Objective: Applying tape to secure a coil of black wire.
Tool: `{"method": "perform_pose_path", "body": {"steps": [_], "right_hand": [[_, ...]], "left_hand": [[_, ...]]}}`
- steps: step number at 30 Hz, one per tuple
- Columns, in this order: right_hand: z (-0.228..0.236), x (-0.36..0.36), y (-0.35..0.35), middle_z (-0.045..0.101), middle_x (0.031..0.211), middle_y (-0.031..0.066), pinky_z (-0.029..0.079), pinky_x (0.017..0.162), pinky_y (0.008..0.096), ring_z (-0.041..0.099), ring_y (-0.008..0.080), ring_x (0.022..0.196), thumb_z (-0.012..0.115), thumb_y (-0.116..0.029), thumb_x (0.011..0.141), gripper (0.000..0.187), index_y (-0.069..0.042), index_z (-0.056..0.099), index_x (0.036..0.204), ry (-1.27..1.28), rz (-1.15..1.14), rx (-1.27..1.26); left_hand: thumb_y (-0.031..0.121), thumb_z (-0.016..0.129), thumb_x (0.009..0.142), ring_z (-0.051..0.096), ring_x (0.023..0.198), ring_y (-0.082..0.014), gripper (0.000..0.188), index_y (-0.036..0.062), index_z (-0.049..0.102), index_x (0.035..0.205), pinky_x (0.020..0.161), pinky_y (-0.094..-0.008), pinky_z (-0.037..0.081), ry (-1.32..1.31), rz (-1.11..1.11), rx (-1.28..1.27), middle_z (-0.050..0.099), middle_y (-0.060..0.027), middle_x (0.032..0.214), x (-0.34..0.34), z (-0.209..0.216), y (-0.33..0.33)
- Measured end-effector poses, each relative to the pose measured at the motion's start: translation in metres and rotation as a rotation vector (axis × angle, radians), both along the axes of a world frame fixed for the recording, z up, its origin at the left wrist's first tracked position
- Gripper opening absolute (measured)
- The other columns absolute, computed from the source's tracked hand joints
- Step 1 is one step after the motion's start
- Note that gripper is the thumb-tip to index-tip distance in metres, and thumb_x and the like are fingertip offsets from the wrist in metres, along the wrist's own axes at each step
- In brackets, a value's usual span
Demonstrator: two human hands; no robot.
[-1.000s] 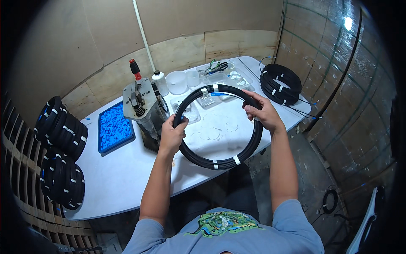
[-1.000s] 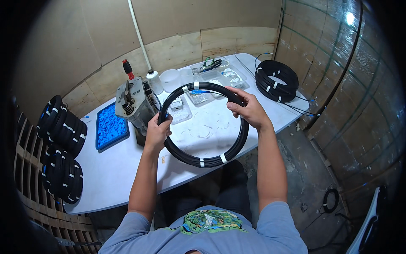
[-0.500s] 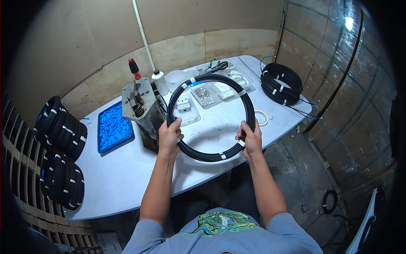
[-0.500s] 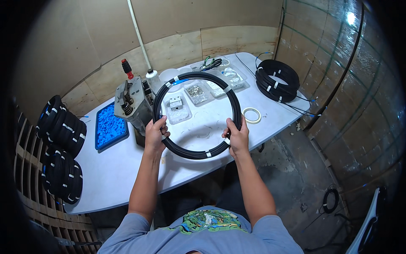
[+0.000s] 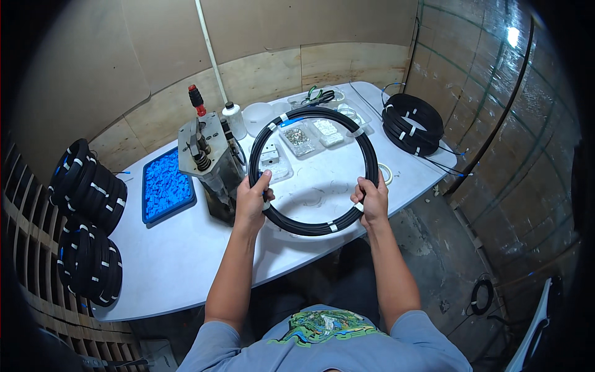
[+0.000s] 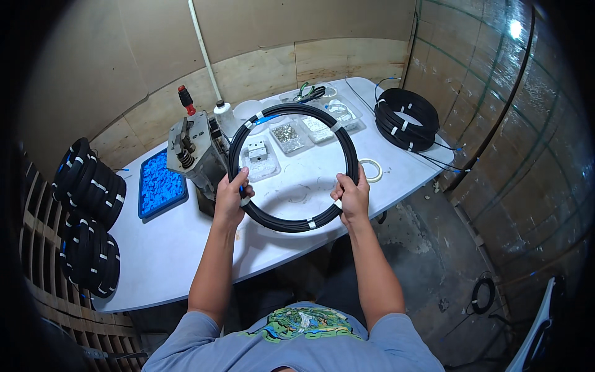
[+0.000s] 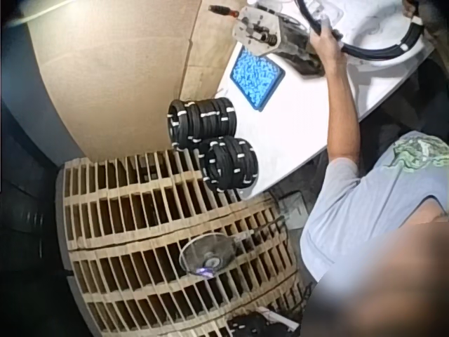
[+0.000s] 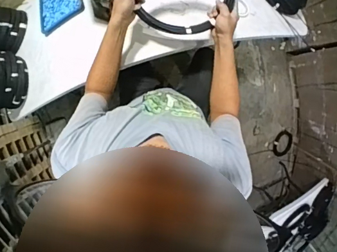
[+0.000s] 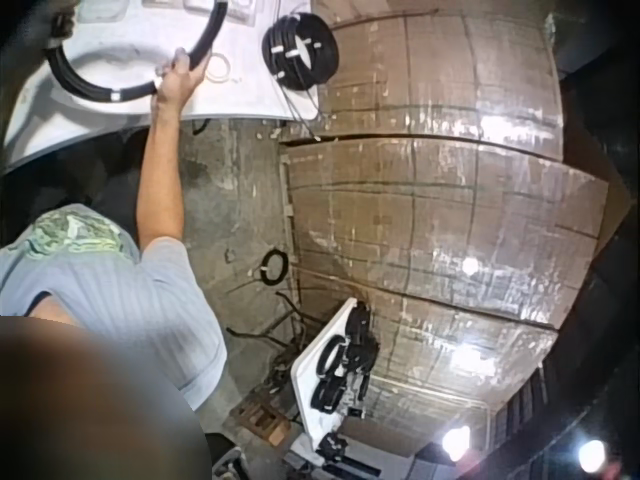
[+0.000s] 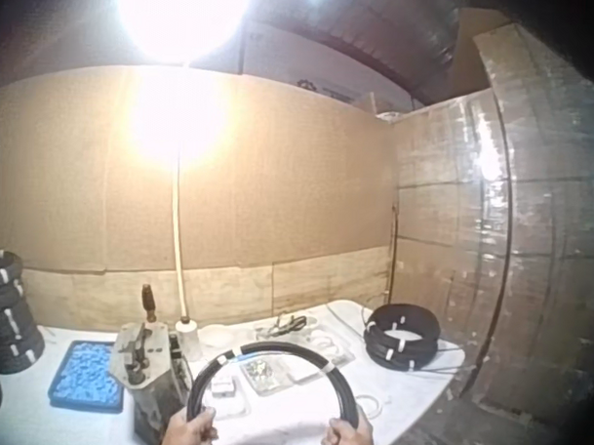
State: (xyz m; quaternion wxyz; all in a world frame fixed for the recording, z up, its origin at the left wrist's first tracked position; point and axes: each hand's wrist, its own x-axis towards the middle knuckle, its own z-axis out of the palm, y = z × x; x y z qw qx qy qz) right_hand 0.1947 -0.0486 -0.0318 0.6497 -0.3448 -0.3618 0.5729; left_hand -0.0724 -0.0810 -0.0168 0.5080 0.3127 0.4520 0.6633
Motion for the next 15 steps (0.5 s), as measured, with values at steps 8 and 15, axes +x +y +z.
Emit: {"method": "perform_pose_path", "body": {"steps": [8,15], "right_hand": [[0.025,0.029,0.014,0.048,0.071,-0.0001,0.04,0.047,0.0255,0.043,0.0075,0.052,0.06,0.0,0.087,0.039,-0.004,0.055,0.126,-0.183,0.125,0.105],[0.041,0.037,0.017,0.049,0.07,-0.0017,0.039,0.046,0.0253,0.043,0.0069,0.051,0.065,0.0,0.085,0.06,-0.005,0.05,0.143,-0.355,0.253,0.125]], "left_hand": [[0.043,0.056,0.102,0.065,0.092,-0.0167,0.049,0.0018,0.057,0.128,0.082,-0.031,0.052,0.283,-0.125,0.215,0.068,-0.0098,0.102,-0.014,0.028,0.007],[0.02,0.072,0.092,0.068,0.08,-0.0129,0.039,-0.0025,0.062,0.122,0.072,-0.0257,0.053,0.721,-0.102,0.25,0.069,-0.0075,0.096,-0.017,0.036,0.002]]}}
